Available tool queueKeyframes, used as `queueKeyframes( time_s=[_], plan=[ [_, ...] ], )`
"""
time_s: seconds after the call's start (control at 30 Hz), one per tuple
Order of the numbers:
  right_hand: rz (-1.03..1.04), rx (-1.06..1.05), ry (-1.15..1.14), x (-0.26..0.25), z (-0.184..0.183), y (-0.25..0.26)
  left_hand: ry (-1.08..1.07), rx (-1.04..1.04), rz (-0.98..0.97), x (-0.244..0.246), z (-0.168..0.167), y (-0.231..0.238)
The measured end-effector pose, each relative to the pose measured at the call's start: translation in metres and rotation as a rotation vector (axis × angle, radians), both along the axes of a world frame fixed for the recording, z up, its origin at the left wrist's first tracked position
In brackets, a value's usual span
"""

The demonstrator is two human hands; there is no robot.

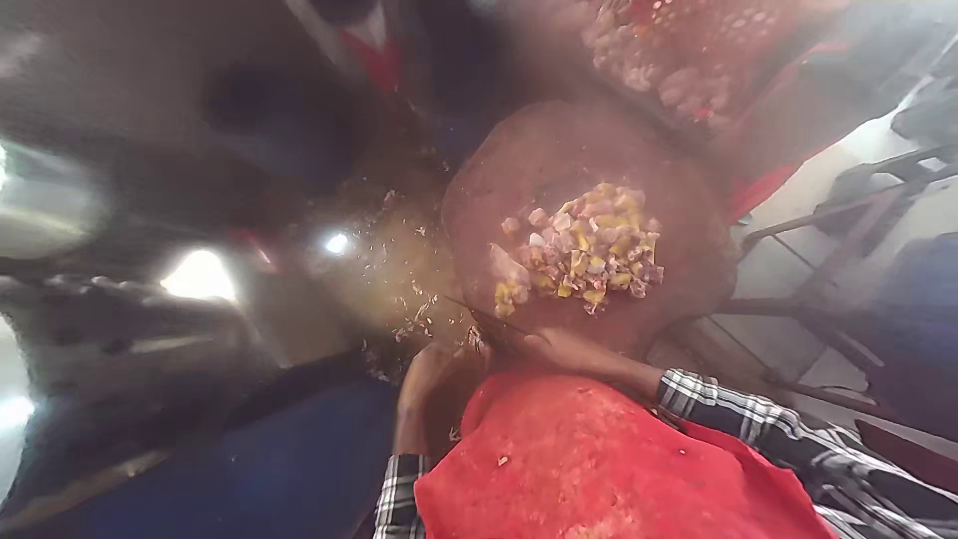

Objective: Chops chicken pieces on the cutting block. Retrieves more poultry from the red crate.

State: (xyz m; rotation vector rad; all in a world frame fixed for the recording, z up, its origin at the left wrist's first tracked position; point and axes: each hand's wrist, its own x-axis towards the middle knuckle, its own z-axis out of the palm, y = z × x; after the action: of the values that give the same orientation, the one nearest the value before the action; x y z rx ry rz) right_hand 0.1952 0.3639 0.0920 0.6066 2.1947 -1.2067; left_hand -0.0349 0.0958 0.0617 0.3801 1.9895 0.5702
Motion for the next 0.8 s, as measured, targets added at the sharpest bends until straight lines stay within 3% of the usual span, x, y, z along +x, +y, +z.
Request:
queueKeyframes(
  time_s=[0.13,0.23,0.3,0.37,0.43,0.57,0.7,0.8],
  plan=[
    [0.017,0.045,-0.010,0.001,-0.005,-0.003,0.081,-0.139,-0.214,-0.036,0.044,-0.003],
    [0.035,0.059,-0.007,0.001,-0.008,-0.003,0.084,0.062,-0.351,-0.036,0.104,0.059],
    [0.074,0.068,-0.018,0.001,-0.007,-0.002,0.136,0.223,-0.442,-0.024,0.121,0.120],
    [0.129,0.091,-0.007,0.001,-0.007,-0.002,0.280,0.260,-0.533,-0.018,0.101,0.180],
    [0.184,0.120,0.002,-0.001,-0.007,-0.004,0.442,0.166,-0.552,-0.019,0.063,0.221],
    [0.212,0.132,0.011,0.000,-0.012,0.001,0.667,-0.010,-0.676,-0.033,0.010,0.255],
    [0.204,0.043,0.018,-0.002,-0.015,0.007,0.574,0.026,-0.846,-0.036,0.037,0.248],
    [0.068,-0.018,0.064,0.006,-0.008,0.018,0.394,0.103,-0.704,-0.032,0.086,0.242]
  ],
)
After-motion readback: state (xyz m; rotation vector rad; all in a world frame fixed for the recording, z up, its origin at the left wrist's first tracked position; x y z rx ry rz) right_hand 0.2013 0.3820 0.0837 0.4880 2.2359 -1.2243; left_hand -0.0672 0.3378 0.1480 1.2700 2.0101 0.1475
